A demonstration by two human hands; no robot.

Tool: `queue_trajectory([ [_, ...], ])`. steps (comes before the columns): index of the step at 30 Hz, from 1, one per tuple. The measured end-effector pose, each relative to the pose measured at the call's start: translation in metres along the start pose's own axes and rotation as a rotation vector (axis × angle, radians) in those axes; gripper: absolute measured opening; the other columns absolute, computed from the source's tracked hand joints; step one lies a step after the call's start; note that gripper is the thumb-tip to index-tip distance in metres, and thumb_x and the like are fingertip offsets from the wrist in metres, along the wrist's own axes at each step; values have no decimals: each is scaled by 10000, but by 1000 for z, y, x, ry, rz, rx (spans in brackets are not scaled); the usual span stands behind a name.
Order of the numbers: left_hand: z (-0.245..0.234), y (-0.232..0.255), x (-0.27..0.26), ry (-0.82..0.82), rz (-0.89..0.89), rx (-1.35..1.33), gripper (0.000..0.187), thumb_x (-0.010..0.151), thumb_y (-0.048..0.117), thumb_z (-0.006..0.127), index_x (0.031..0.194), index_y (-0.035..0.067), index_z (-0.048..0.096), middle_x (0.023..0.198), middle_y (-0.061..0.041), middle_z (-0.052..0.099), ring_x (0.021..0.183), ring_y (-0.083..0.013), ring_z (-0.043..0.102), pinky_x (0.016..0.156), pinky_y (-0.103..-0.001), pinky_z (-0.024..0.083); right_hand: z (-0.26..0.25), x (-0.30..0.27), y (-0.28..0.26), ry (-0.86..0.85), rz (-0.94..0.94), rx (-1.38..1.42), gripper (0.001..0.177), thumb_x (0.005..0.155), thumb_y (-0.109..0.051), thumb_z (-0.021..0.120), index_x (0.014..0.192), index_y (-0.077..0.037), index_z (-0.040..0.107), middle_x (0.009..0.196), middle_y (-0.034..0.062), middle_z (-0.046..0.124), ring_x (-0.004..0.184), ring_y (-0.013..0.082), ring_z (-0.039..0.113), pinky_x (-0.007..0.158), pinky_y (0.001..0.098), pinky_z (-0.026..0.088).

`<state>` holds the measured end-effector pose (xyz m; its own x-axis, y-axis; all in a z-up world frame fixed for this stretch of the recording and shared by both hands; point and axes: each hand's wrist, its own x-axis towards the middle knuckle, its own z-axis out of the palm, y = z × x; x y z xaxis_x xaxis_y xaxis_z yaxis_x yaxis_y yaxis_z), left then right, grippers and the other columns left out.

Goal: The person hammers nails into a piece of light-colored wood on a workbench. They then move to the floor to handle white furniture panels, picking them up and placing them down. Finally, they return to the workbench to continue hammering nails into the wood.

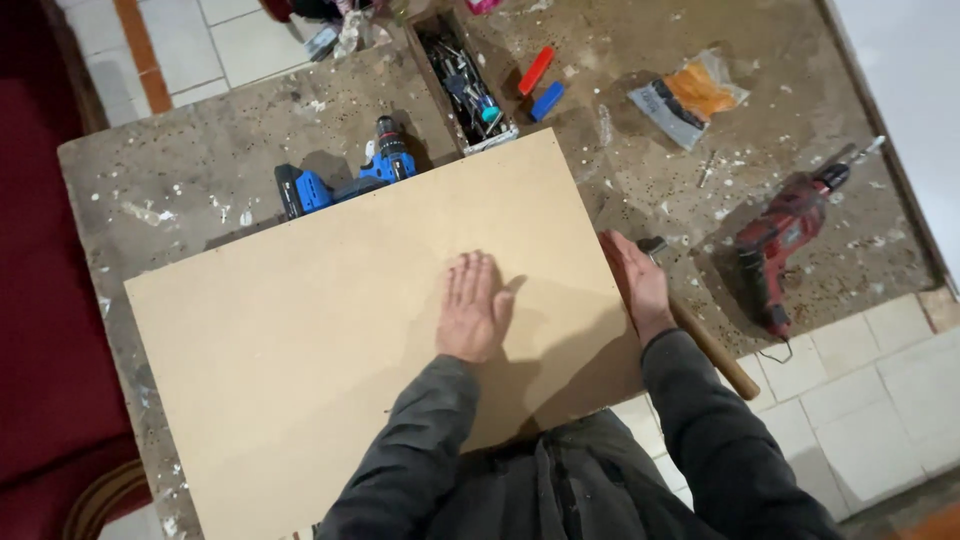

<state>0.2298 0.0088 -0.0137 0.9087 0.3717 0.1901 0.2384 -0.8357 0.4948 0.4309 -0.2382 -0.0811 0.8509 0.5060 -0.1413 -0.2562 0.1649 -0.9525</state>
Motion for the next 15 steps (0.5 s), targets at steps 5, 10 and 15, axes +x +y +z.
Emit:
queue_trajectory([
  [5, 17, 51, 21, 24, 41, -82, 551, 1085, 348, 464, 1497, -17, 484, 1554, -241, 490, 1505, -379, 396, 1266, -495, 246, 2, 32, 20, 46, 154, 385, 530, 1070, -274, 481, 1461, 83, 475, 1510, 185, 546, 1394, 295, 539, 1209, 404, 395],
  [10, 37, 95, 44, 111, -39, -267, 353, 1080, 205, 530, 1357, 18, 644, 1415, -176, 657, 1401, -348, 580, 1223, -460, 398, 17, 41, 31, 215, 377, 822, 510, 1089, -408, 481, 1297, 44, 588, 1343, 193, 642, 1294, 325, 616, 1164, 422, 466],
  [15, 60, 125, 63, 305, -511, -915, 372, 1112, 172, 439, 1342, -44, 635, 1305, -175, 714, 1254, -250, 669, 1111, -361, 498, 36, 37, 14, 289, 475, 827, 450, 1073, -392, 500, 1172, 25, 639, 1196, 168, 699, 1196, 306, 638, 1116, 399, 493],
])
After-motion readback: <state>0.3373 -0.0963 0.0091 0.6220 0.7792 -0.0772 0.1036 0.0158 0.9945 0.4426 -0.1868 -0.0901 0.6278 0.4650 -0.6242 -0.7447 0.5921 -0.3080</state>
